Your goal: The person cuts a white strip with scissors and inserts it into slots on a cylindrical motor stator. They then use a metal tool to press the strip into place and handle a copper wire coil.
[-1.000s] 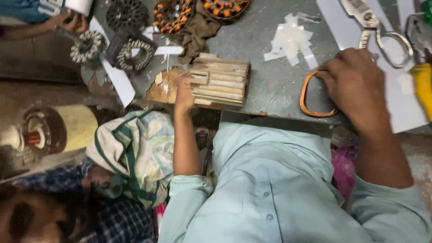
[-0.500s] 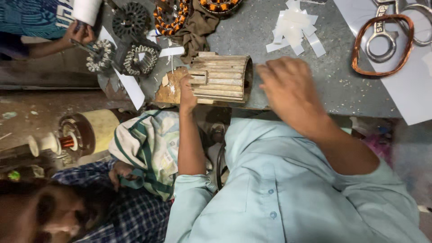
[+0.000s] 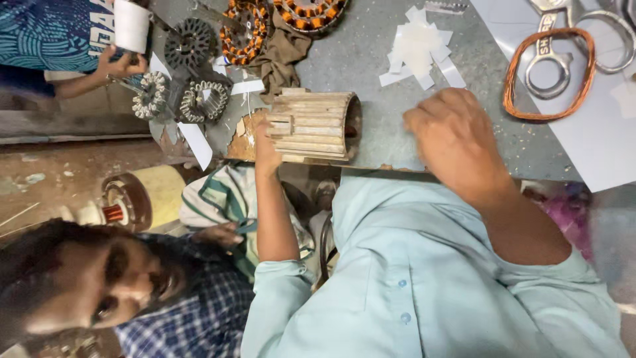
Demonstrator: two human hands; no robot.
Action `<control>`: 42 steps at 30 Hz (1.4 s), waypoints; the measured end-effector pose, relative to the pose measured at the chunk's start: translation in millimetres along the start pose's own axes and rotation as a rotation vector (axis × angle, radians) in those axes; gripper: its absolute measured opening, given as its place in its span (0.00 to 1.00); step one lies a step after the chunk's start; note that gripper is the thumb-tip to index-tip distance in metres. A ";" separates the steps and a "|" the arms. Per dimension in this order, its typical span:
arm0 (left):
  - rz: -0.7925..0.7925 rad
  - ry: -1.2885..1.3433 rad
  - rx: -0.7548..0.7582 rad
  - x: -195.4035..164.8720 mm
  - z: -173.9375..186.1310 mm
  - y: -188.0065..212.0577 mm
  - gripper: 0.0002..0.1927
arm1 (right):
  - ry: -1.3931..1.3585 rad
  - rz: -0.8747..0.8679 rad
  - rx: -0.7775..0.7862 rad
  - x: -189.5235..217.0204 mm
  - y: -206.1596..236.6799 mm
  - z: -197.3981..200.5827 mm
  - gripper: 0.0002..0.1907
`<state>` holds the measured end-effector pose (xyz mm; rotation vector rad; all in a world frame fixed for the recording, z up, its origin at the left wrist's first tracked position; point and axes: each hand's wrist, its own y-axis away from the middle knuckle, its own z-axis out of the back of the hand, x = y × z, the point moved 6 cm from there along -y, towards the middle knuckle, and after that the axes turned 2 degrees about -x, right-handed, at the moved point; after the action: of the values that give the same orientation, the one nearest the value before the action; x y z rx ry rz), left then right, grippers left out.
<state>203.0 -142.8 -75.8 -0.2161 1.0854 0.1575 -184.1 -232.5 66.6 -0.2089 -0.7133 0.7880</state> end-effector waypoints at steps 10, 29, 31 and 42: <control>-0.035 -0.157 0.059 9.9 16.7 1.4 0.23 | -0.354 0.021 -0.091 32.4 -18.7 -89.3 0.05; 0.064 -0.149 -0.082 25.7 10.9 5.8 0.18 | -0.381 -0.199 -0.279 15.7 -18.5 -80.8 0.11; 0.043 -0.216 -0.075 20.7 11.4 4.9 0.18 | -0.389 -0.199 -0.265 15.9 -19.8 -82.9 0.11; -0.170 -0.460 0.043 -40.3 -15.7 -4.7 0.23 | -0.348 -0.188 -0.190 21.5 -20.5 -89.0 0.11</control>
<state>172.2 -152.1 -46.5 -0.2191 0.6089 0.0276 -103.3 -224.0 19.5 -0.1749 -1.1221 0.5815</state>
